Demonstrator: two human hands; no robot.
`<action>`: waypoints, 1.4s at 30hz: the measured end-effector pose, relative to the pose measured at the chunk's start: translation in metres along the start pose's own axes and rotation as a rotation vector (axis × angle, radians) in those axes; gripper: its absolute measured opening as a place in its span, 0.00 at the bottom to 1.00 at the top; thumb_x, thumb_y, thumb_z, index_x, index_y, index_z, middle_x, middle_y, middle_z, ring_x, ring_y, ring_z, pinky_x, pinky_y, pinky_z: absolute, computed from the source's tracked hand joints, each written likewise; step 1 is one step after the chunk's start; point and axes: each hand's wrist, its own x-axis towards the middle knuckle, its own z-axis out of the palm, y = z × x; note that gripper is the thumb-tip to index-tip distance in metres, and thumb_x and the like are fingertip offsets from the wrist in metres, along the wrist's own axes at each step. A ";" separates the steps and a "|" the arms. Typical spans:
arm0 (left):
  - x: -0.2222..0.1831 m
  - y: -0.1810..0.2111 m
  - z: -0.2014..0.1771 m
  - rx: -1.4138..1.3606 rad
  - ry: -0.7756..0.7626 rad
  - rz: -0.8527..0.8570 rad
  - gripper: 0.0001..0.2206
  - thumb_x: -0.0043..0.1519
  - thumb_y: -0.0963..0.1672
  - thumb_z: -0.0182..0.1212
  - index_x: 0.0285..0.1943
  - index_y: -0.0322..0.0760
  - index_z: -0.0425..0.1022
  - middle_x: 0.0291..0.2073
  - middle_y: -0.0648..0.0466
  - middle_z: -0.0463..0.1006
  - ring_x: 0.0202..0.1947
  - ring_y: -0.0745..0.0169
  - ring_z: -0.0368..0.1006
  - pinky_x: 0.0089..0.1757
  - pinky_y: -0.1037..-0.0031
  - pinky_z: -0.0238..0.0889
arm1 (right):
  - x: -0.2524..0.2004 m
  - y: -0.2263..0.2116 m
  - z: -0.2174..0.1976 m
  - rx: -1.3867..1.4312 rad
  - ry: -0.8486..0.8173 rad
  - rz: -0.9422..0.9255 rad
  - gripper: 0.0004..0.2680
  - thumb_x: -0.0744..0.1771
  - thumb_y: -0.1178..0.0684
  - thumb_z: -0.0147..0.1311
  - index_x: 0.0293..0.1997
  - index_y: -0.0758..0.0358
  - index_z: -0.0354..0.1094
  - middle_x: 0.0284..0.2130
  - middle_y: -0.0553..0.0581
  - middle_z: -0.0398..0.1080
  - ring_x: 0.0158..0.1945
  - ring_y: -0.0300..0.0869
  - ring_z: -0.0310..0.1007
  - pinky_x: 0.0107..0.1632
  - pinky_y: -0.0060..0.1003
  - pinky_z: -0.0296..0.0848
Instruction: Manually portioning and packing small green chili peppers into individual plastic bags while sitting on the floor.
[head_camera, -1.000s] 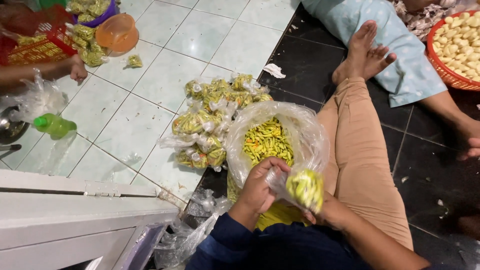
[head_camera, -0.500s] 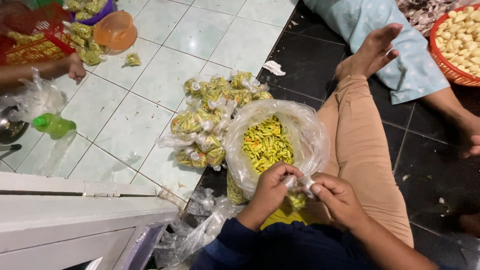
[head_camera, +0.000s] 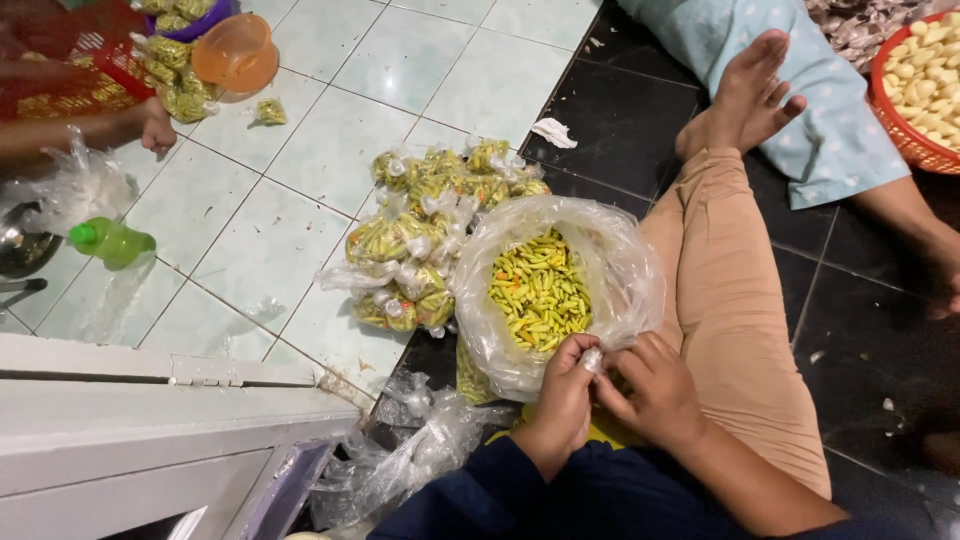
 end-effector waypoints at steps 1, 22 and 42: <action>-0.002 -0.001 0.002 0.000 0.018 0.000 0.06 0.67 0.37 0.48 0.50 0.32 0.69 0.40 0.53 0.71 0.37 0.73 0.62 0.39 0.83 0.57 | -0.004 0.002 0.003 -0.019 -0.018 -0.016 0.06 0.60 0.53 0.61 0.34 0.60 0.69 0.30 0.54 0.65 0.33 0.48 0.64 0.39 0.40 0.66; -0.005 -0.013 -0.025 0.275 -0.187 -0.019 0.03 0.65 0.39 0.53 0.37 0.36 0.70 0.51 0.59 0.64 0.38 0.71 0.62 0.43 0.80 0.59 | -0.027 0.049 0.017 0.559 -0.150 0.427 0.03 0.61 0.63 0.55 0.31 0.65 0.74 0.34 0.52 0.73 0.37 0.39 0.71 0.42 0.28 0.69; 0.018 0.062 -0.020 0.501 -0.039 0.121 0.04 0.61 0.41 0.61 0.39 0.33 0.73 0.33 0.53 0.69 0.29 0.68 0.69 0.28 0.80 0.69 | -0.029 0.071 -0.001 0.623 -0.035 0.440 0.02 0.63 0.60 0.62 0.34 0.65 0.77 0.35 0.62 0.79 0.41 0.49 0.78 0.49 0.46 0.72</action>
